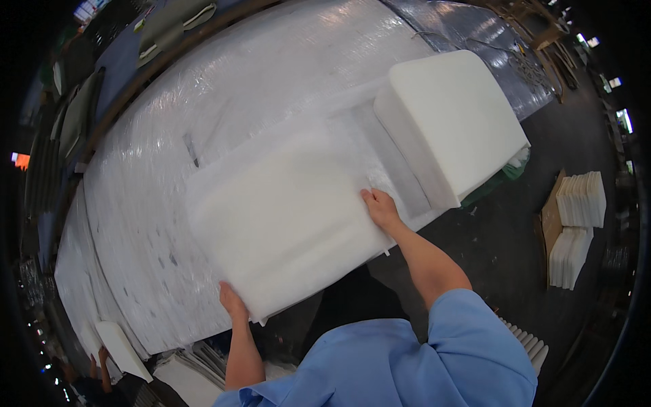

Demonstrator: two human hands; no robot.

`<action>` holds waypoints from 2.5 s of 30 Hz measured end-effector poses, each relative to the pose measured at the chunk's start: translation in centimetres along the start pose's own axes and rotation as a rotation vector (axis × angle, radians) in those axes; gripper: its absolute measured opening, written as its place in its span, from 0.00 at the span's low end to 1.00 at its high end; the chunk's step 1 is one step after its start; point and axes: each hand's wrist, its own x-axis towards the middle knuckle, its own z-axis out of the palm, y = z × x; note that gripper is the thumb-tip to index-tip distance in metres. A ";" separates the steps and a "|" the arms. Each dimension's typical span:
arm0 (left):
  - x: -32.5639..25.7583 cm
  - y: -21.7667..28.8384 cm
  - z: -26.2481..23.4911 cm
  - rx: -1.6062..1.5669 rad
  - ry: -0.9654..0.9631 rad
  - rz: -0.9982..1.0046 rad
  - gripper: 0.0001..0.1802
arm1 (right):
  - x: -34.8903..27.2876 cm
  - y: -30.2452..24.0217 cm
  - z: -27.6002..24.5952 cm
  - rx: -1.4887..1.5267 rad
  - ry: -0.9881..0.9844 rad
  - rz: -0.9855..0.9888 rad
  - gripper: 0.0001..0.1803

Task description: The person inserts a foam cushion into a fabric cover, smooths the cover, and places the finished cushion on a table. They then handle a white foam block and a thin white sheet, arranging them on the work surface.

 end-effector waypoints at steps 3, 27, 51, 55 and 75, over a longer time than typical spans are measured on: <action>-1.8 0.2 -1.5 -0.212 -0.024 -0.189 0.31 | -1.6 0.3 -2.2 0.071 0.041 0.063 0.25; -2.2 -1.3 -1.0 0.809 -0.125 0.134 0.23 | -3.9 2.9 0.7 -0.525 -0.008 -0.096 0.18; 3.5 5.4 3.2 0.410 0.191 0.226 0.23 | 1.6 -3.3 1.8 -0.032 0.181 -0.174 0.23; 4.2 4.2 2.4 0.409 0.227 0.262 0.23 | 2.0 -2.8 1.9 -0.002 0.165 -0.195 0.22; 7.2 3.9 3.3 0.422 -0.231 0.110 0.17 | 4.1 -2.5 2.1 -0.342 -0.059 -0.087 0.14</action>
